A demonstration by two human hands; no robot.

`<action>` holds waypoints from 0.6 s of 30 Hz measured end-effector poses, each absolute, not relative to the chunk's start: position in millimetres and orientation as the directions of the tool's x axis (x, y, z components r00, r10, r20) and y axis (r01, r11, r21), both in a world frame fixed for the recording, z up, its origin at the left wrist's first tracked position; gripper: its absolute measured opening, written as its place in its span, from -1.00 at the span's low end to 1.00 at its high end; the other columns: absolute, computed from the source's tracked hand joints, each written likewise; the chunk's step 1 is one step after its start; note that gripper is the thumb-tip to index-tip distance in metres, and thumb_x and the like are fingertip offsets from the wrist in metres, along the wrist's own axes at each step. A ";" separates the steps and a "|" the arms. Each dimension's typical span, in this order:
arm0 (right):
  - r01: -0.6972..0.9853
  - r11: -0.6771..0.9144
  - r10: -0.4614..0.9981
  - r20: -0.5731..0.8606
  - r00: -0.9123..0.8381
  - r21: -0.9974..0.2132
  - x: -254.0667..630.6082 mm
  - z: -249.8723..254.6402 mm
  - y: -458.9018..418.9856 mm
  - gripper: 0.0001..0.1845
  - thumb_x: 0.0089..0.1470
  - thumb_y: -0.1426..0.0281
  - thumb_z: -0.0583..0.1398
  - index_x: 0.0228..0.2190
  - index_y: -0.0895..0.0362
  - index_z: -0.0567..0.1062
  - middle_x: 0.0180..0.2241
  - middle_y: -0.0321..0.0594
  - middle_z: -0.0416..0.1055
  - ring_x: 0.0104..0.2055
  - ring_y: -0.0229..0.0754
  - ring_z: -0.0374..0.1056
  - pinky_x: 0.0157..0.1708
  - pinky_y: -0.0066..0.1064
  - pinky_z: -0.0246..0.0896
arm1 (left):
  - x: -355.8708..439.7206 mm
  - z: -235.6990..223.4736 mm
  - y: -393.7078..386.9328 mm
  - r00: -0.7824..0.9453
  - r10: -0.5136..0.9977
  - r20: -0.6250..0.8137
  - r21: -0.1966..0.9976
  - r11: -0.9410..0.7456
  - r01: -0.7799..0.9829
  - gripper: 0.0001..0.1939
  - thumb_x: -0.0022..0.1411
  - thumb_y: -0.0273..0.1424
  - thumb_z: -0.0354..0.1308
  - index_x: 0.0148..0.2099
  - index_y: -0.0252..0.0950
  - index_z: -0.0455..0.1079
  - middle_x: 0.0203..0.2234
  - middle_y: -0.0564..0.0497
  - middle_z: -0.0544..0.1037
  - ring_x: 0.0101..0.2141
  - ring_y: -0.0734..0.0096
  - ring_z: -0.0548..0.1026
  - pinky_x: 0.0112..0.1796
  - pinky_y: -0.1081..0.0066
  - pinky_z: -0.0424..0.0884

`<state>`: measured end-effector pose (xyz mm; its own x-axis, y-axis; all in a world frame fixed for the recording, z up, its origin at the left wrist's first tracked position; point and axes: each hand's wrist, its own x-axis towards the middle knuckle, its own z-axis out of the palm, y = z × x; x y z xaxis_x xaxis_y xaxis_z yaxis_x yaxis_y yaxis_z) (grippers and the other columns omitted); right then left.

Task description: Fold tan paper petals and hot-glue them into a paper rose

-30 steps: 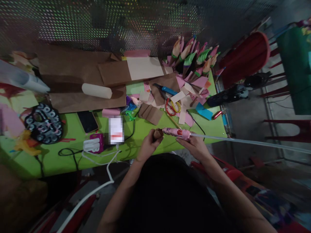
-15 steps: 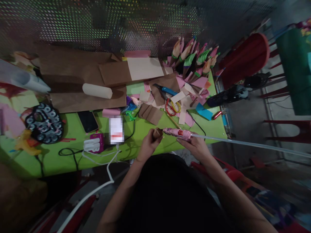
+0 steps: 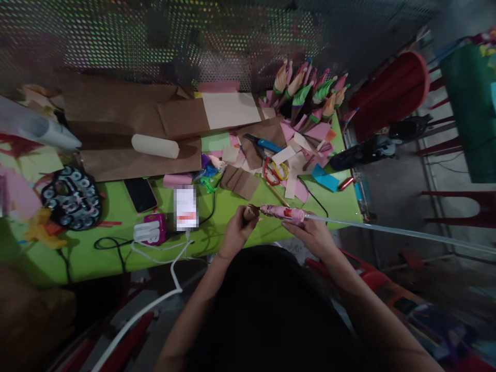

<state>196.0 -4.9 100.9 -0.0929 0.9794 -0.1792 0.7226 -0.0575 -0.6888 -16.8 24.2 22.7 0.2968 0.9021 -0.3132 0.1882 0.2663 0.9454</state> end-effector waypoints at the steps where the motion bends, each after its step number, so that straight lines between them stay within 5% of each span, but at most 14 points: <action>1: 0.723 -0.062 0.980 -0.180 -0.088 -0.689 195.9 100.2 -5.1 -0.67 0.20 0.14 0.14 -0.31 0.11 0.58 -0.35 -0.13 0.53 -0.26 0.00 0.44 -0.22 -0.24 0.31 | -16.5 23.1 24.1 0.296 0.901 -0.317 0.943 0.268 0.197 -0.74 0.18 -0.22 0.17 -0.17 -0.26 0.28 -0.44 0.13 0.38 -0.43 0.49 0.32 -0.34 0.49 0.25; 18: 0.747 -0.065 0.979 -0.186 -0.079 -0.662 195.8 100.4 -5.5 -0.66 0.20 0.15 0.16 -0.41 0.12 0.55 -0.40 -0.14 0.50 -0.32 -0.03 0.42 -0.29 -0.27 0.28 | -15.5 25.6 24.7 0.299 0.900 -0.316 0.944 0.268 0.193 -0.75 0.19 -0.23 0.18 -0.19 -0.25 0.27 -0.42 0.11 0.43 -0.41 0.47 0.36 -0.32 0.48 0.29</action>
<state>195.8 -5.5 100.4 -0.0791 0.9794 -0.1860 0.7466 -0.0655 -0.6621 -15.5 24.7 25.6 0.2986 0.9005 -0.3162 0.1925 0.2677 0.9441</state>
